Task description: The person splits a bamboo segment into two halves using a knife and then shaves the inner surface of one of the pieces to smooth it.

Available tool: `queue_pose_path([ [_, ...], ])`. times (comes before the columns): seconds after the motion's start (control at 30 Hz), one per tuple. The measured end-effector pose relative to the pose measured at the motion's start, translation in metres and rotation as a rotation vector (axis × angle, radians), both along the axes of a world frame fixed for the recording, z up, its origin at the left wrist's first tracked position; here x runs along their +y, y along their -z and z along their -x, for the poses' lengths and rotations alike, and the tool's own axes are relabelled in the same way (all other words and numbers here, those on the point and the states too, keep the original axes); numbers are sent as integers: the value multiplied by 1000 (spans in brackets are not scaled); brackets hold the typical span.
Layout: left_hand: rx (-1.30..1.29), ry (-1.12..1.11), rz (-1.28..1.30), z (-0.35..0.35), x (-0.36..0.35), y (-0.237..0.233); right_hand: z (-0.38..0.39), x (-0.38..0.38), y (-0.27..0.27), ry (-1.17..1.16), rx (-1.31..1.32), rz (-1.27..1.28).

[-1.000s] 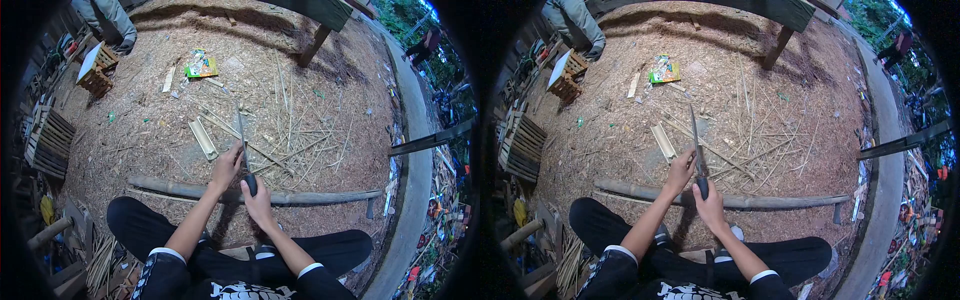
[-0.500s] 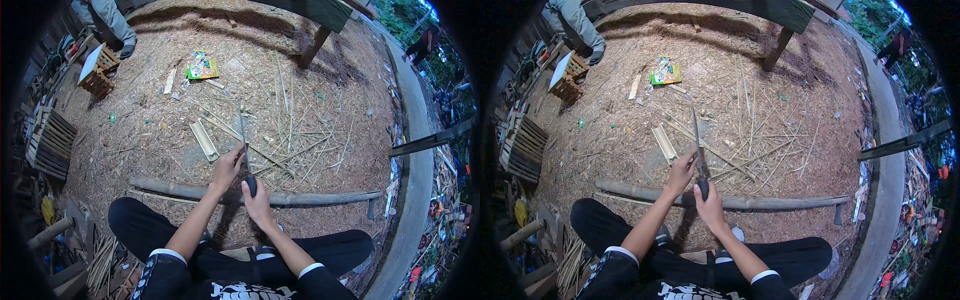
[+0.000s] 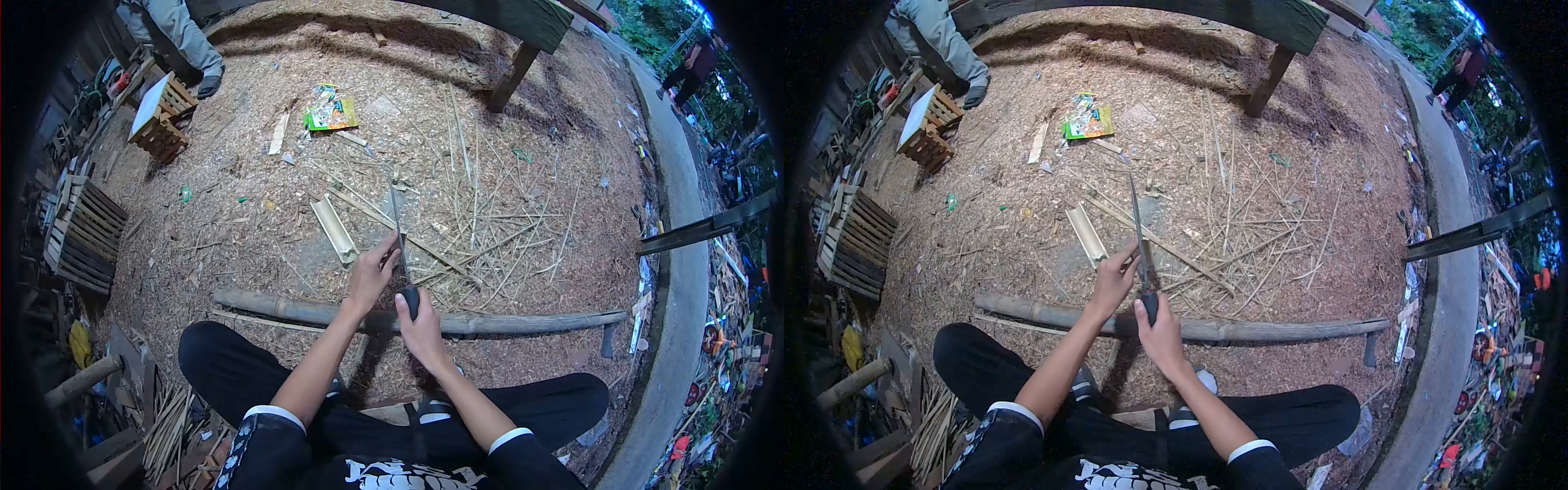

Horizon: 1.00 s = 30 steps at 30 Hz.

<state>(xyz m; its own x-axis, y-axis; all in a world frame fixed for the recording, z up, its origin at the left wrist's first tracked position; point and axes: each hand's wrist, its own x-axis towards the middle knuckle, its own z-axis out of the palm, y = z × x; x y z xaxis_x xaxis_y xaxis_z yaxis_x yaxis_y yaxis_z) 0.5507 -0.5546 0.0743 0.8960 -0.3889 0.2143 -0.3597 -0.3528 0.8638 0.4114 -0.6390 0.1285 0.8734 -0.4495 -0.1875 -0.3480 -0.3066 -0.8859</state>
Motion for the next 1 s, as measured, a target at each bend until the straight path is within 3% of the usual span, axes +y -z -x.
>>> queue_pose_path([
  [0.37, -14, -12, 34, 4, -2, -4, 3, 2, 4, 11, 28, 10],
  [0.67, 25, -221, 150, 4, -3, 0, 5, 14, 10, -9, 107, 113],
  [0.77, 101, -264, -22, 5, 4, -13, 4, 14, 10, -3, 65, 85],
  [1.0, 72, -263, -46, 0, 4, -27, -3, 8, -6, -16, 52, 17],
])
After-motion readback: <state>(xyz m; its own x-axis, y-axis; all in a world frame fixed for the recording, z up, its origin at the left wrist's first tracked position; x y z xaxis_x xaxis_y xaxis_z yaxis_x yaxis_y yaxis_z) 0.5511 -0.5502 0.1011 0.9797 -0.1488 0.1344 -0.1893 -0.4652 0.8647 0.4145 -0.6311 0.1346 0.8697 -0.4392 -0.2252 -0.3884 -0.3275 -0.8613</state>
